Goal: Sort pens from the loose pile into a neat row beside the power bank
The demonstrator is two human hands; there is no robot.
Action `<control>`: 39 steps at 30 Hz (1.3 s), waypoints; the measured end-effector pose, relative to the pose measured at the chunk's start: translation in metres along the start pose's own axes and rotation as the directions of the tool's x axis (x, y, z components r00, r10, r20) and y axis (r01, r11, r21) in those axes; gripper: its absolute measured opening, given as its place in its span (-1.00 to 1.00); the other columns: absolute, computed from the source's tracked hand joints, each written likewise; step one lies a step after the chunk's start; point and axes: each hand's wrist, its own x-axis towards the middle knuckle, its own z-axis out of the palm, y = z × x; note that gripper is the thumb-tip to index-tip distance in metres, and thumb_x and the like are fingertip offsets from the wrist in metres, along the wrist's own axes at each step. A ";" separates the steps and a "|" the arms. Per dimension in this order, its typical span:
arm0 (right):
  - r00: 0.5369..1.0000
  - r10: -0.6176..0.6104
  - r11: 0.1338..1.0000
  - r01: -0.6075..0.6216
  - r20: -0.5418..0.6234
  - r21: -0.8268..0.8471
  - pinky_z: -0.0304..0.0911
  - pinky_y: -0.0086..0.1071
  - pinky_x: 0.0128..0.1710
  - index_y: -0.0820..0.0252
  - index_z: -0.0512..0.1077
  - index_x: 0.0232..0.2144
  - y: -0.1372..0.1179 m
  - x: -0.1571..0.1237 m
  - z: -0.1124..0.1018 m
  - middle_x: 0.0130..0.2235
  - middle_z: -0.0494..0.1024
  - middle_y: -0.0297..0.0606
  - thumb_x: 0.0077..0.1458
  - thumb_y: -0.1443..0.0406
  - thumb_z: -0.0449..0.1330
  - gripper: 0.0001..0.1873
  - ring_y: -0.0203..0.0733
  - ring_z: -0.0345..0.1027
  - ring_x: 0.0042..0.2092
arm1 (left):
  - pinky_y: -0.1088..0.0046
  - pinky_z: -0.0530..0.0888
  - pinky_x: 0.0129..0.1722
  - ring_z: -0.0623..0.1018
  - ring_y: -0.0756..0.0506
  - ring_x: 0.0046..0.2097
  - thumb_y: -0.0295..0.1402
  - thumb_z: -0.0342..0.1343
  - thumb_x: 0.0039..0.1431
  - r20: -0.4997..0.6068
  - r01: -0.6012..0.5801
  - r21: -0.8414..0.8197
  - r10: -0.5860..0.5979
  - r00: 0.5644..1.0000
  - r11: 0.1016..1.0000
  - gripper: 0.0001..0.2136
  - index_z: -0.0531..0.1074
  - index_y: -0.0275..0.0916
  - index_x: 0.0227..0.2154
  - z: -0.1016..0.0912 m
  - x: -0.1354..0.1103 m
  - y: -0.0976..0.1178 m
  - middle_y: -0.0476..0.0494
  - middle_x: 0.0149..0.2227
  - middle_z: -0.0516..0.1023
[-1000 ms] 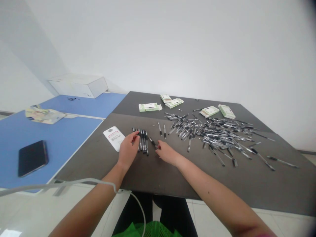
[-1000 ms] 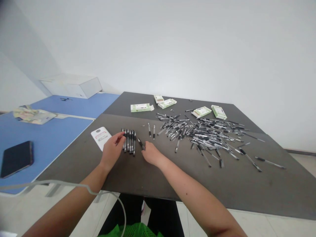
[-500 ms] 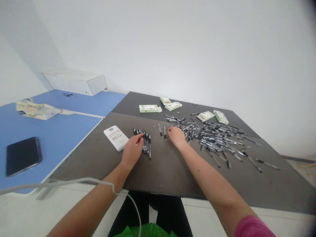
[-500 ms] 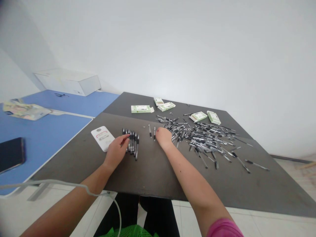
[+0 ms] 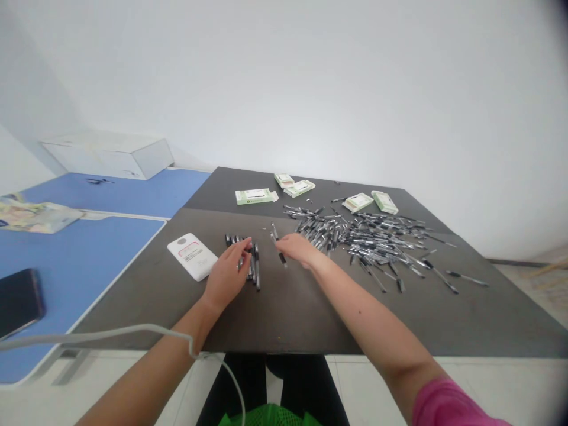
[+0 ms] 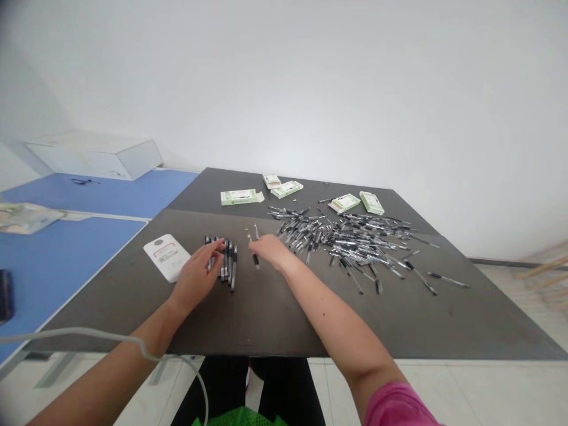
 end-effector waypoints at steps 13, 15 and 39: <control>0.925 0.242 0.693 -0.377 0.294 0.615 -0.02 -0.52 -0.65 0.26 0.47 -0.37 0.058 -0.096 -0.069 -0.57 0.42 -0.36 -0.05 0.03 0.19 -0.61 -0.43 0.11 -0.63 | 0.36 0.37 -0.07 0.52 -0.11 -0.14 -0.28 -0.18 0.27 0.484 -0.184 -0.149 0.234 0.843 0.972 -0.70 0.41 -0.20 -0.12 0.031 0.018 0.064 -0.13 -0.21 0.57; 0.947 0.317 0.833 -0.248 -0.059 0.495 0.06 -0.49 -0.58 0.24 0.46 -0.43 0.083 -0.094 -0.091 -0.54 0.45 -0.35 -0.08 0.06 0.22 -0.66 -0.40 0.16 -0.60 | 0.38 0.37 -0.10 0.53 -0.09 -0.18 -0.24 -0.21 0.27 0.487 -0.024 -0.229 0.136 0.863 0.973 -0.68 0.41 -0.20 -0.13 0.037 0.018 0.069 -0.09 -0.28 0.57; 0.887 -0.130 0.428 0.453 0.443 -0.782 0.22 -0.36 -0.22 0.32 0.47 -0.25 0.101 0.013 -0.073 -0.20 0.48 -0.03 0.15 0.47 -0.01 -0.75 -0.09 0.39 -0.15 | 0.35 0.36 -0.11 0.51 -0.08 -0.30 -0.14 -0.12 0.20 0.423 0.379 -0.446 -0.182 0.888 0.811 -0.62 0.38 -0.25 -0.07 0.056 0.007 0.052 -0.05 -0.42 0.55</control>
